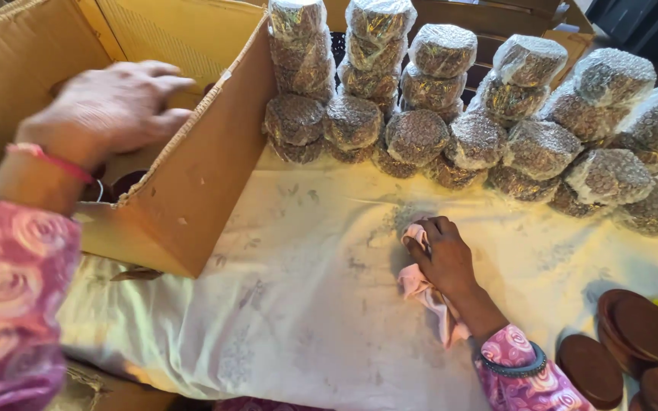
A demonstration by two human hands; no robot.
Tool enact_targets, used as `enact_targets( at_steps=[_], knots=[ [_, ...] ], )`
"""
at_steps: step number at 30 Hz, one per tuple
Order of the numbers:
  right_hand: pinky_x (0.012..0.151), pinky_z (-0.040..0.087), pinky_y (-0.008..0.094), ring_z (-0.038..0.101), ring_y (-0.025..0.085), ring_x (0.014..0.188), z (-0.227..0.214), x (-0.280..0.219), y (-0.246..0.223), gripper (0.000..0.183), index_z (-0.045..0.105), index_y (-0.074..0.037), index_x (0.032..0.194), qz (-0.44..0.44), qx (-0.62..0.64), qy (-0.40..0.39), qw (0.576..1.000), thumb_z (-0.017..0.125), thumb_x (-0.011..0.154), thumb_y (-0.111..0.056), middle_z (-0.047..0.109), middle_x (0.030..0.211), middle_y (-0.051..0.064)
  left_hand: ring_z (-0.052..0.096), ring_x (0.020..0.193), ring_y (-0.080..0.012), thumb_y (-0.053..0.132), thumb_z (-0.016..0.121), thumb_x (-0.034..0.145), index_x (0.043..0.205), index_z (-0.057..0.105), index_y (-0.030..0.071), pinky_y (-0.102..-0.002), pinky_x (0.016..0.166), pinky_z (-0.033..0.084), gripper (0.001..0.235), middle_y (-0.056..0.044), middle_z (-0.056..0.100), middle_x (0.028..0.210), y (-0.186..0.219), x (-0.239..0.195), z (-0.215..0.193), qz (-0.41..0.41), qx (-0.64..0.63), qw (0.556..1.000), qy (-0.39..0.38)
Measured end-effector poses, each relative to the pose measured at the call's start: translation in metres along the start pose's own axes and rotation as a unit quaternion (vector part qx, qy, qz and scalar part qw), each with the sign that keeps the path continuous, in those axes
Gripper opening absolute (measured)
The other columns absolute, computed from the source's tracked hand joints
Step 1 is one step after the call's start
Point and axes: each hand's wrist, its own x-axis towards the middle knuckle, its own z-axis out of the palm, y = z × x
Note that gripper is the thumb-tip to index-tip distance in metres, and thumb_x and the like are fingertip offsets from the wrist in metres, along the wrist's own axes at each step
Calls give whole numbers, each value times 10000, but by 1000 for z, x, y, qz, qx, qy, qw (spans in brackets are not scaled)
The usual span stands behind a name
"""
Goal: The person wraps brown discs in bubble wrap and uses a pink cloth to wipe bowl-like objects before placing them into a cardboard box.
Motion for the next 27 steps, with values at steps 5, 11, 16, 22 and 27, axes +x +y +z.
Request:
enact_targets(
  at_steps=[5,11,16,22,27],
  knots=[
    [880,528,440,601,332,1129,4,-1,5,448,668,-67,1205,9,-4,-11,1000,656,906,-400,626,1187,138,599,1351,-331,638,574,950,1502,580,171,-478,1100,519,723,-132,604,1499,-126,8,84,-207,115,946,-221],
    [862,536,438,615,331,1115,3,1,5,448,667,-79,1213,10,-3,-8,1000,660,903,-402,627,1197,131,434,1467,-331,771,742,752,1594,379,173,-489,1172,416,1095,-114,430,1615,-187,6,159,-242,-28,916,-319],
    [854,535,439,615,335,1119,2,-1,6,448,668,-77,1214,-12,3,3,1000,667,888,-384,630,1208,129,615,1262,-360,651,668,758,1497,617,290,-525,1038,517,824,-95,688,1387,-130,-21,151,-249,-231,800,-494],
    [849,536,438,616,333,1105,3,0,8,447,674,-89,1207,7,-14,-14,1000,672,891,-405,628,1186,128,739,1069,-247,665,766,790,1375,739,182,-409,944,566,760,-52,800,1235,-108,2,109,-161,49,868,-467],
    [847,541,424,629,316,1090,2,1,7,448,679,-94,1203,13,-6,-7,1000,667,889,-412,634,1188,115,697,1153,-329,461,875,718,1425,610,162,-487,981,582,812,-110,708,1325,-131,54,83,-192,-23,929,-317]
  ],
)
